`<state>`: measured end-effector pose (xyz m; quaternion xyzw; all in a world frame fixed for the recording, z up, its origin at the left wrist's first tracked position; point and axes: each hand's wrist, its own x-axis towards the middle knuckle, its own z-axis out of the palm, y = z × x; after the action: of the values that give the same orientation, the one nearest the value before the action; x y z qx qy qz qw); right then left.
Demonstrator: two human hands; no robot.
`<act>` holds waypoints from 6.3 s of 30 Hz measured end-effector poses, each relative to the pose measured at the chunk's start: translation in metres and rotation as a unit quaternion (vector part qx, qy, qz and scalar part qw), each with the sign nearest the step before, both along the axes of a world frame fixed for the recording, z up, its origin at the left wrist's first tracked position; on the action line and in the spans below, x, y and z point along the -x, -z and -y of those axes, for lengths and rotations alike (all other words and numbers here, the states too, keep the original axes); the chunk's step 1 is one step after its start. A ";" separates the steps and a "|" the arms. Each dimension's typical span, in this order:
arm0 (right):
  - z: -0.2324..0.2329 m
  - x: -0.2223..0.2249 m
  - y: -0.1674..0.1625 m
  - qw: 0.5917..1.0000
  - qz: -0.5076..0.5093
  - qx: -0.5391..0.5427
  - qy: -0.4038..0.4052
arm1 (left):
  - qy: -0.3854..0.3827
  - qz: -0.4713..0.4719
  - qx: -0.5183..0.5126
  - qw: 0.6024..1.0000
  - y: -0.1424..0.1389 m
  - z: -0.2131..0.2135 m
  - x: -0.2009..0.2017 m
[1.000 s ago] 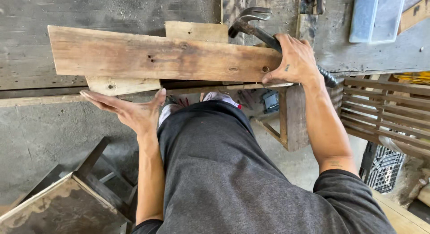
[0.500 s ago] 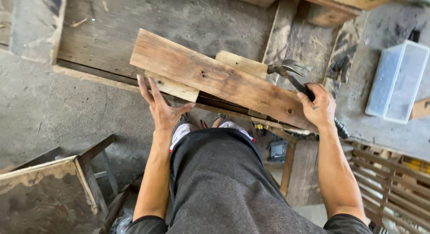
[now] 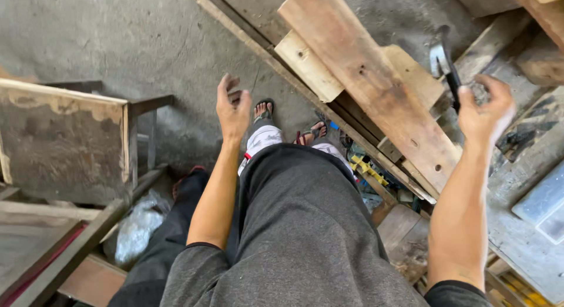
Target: The person hammers nails into wooden planks on a workbench. They position the planks, insert nails, and strike them with a hammer to secure the pieces together.
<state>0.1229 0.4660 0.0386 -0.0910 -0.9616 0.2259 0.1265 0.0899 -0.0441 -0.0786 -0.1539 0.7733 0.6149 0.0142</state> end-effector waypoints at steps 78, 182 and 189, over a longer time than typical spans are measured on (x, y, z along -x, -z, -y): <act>0.368 -0.068 0.155 0.706 0.421 0.543 -0.169 | -0.201 0.102 -0.454 0.862 0.073 -0.034 -0.156; 0.302 0.056 -0.006 0.992 0.067 -0.068 0.079 | 0.702 -0.110 0.064 0.701 -0.049 -0.016 0.259; 0.302 0.056 -0.002 0.994 0.038 -0.077 0.071 | 0.688 -0.120 0.069 0.713 -0.047 -0.016 0.254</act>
<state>0.0671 0.1643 0.0403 -0.1573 -0.9714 0.1382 0.1117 -0.1639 -0.0277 -0.0317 0.4946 0.7010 0.3940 0.3299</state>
